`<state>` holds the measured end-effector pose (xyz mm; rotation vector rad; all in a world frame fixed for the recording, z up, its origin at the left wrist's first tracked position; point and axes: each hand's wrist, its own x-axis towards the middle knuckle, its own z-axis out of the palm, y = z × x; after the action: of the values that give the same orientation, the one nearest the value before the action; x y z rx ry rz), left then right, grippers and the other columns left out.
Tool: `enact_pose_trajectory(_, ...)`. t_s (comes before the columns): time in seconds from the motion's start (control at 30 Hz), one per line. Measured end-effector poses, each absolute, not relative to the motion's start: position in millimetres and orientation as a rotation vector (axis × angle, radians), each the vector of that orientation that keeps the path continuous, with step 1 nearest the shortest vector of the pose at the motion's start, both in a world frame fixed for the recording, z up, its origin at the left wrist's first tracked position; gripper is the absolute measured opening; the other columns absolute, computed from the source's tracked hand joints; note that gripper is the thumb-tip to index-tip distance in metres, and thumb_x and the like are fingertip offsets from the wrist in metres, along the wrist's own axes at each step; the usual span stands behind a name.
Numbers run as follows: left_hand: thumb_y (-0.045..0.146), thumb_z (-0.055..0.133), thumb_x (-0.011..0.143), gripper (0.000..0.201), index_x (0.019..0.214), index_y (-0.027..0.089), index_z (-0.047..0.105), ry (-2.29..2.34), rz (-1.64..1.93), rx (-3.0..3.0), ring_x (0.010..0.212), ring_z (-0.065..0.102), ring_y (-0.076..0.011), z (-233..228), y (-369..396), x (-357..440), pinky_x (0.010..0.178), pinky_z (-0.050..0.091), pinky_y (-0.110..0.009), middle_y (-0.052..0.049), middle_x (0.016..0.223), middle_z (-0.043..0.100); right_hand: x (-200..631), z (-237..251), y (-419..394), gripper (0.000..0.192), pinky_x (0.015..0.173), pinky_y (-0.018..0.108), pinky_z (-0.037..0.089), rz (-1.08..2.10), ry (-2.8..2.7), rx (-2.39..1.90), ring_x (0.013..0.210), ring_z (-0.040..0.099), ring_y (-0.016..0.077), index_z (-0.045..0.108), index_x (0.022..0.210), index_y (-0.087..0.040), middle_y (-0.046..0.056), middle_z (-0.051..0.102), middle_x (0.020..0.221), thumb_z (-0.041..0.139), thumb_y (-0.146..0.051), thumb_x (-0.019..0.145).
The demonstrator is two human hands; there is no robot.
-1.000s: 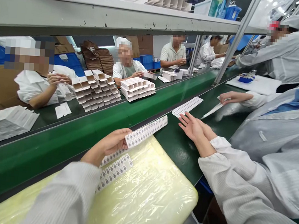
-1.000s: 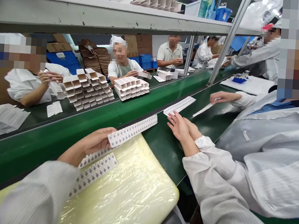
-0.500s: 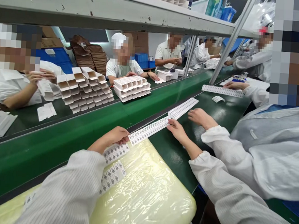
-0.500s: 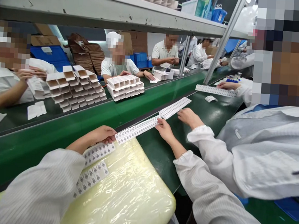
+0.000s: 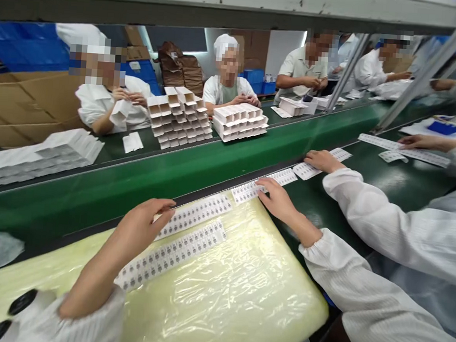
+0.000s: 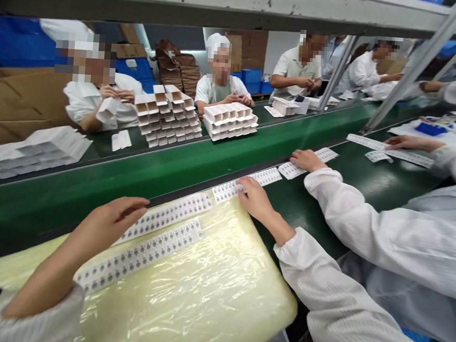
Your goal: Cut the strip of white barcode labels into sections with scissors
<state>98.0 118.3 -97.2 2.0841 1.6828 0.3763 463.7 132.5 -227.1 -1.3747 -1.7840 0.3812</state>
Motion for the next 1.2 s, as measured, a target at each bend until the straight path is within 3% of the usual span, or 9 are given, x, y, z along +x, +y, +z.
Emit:
enact_pose_trajectory(0.1, 0.071, 0.045, 0.079, 0.064, 0.113, 0.024, 0.073, 1.851, 0.504, 2.046, 0.092, 0.069, -0.0293, -112, 75, 56, 0.065, 0.054, -0.034, -0.010, 0.115, 0.074, 409, -207, 142, 0.022, 0.111, 0.052, 0.041, 0.421, -2.082, -1.212, 0.125, 0.056, 0.0308, 0.073, 0.112, -0.023, 0.011, 0.069, 0.122, 0.061, -0.030, 0.095)
enact_pose_trajectory(0.27, 0.061, 0.045, 0.088, 0.047, 0.094, 0.024, 0.073, 1.943, 0.799, 2.087, 0.090, 0.071, -0.0258, -142, 25, 21, 0.064, 0.055, -0.031, -0.008, 0.102, 0.077, 348, -189, 162, 0.040, 0.108, 0.057, 0.040, 0.482, -2.353, -1.104, 0.128, 0.054, 0.0373, 0.073, 0.117, -0.021, 0.015, 0.067, 0.131, 0.080, -0.040, 0.083)
enact_pose_trajectory(0.47, 0.047, 0.045, 0.098, 0.037, 0.098, 0.020, 0.070, 1.879, 1.032, 2.242, 0.099, 0.069, -0.0244, -152, 18, 6, 0.086, 0.056, -0.036, -0.010, 0.101, 0.075, 341, -178, 170, 0.018, 0.104, 0.055, 0.045, 0.532, -2.377, -1.158, 0.128, 0.056, 0.0369, 0.076, 0.093, -0.020, 0.014, 0.067, 0.129, 0.078, -0.034, 0.082)
enact_pose_trajectory(0.57, 0.044, 0.043, 0.100, 0.038, 0.105, 0.019, 0.070, 1.791, 1.084, 2.337, 0.112, 0.065, -0.0262, -139, 38, 15, 0.100, 0.051, -0.042, -0.011, 0.108, 0.074, 338, -153, 161, 0.020, 0.093, 0.046, 0.053, 0.558, -2.333, -1.168, 0.112, 0.066, 0.0306, 0.075, 0.087, -0.021, 0.010, 0.072, 0.117, 0.067, -0.039, 0.090)
enact_pose_trajectory(0.7, 0.044, 0.048, 0.098, 0.043, 0.132, 0.020, 0.061, 1.487, 0.764, 2.649, 0.135, 0.051, -0.0318, -105, 63, 40, 0.113, 0.040, -0.053, -0.010, 0.137, 0.065, 332, -103, 126, 0.028, 0.077, 0.034, 0.055, 0.613, -2.332, -1.068, 0.088, 0.071, 0.0217, 0.075, 0.090, -0.023, 0.003, 0.075, 0.093, 0.061, -0.046, 0.094)
enact_pose_trajectory(0.8, 0.028, 0.044, 0.098, 0.034, 0.123, 0.020, 0.066, 1.337, 0.369, 2.772, 0.102, 0.068, -0.0273, -96, 44, 55, 0.095, 0.053, -0.046, -0.010, 0.109, 0.075, 340, -87, 78, 0.023, 0.083, 0.036, 0.052, 0.454, -2.405, -0.893, 0.091, 0.070, 0.0214, 0.074, 0.093, -0.024, 0.002, 0.076, 0.094, 0.061, -0.043, 0.097)
enact_pose_trajectory(0.87, 0.016, 0.038, 0.096, 0.038, 0.116, 0.019, 0.069, 1.329, 0.280, 2.783, 0.082, 0.069, -0.0243, -111, 12, 60, 0.082, 0.056, -0.042, -0.008, 0.088, 0.075, 350, -100, 42, 0.020, 0.088, 0.038, 0.050, 0.194, -2.475, -0.747, 0.093, 0.068, 0.0215, 0.074, 0.096, -0.024, 0.003, 0.076, 0.097, 0.058, -0.035, 0.101)
enact_pose_trajectory(1.0, 0.003, 0.035, 0.091, 0.050, 0.133, 0.016, 0.059, 1.413, 0.102, 2.959, 0.097, 0.070, -0.0255, -171, -59, 68, 0.080, 0.057, -0.039, -0.013, 0.112, 0.074, 363, -162, -19, 0.024, 0.087, 0.041, 0.046, -0.202, -2.555, -0.750, 0.096, 0.063, 0.0238, 0.072, 0.096, -0.020, 0.009, 0.075, 0.104, 0.049, -0.016, 0.103)
enact_pose_trajectory(1.2, 0.016, 0.040, 0.100, 0.041, 0.137, 0.017, 0.057, 1.509, 0.349, 2.908, 0.130, 0.057, -0.0368, -222, -81, 96, 0.100, 0.049, -0.055, -0.020, 0.136, 0.063, 358, -218, -45, 0.028, 0.072, 0.036, 0.039, -0.189, -2.655, -0.904, 0.077, 0.054, 0.0218, 0.069, 0.086, -0.017, 0.007, 0.068, 0.081, 0.048, -0.012, 0.102)
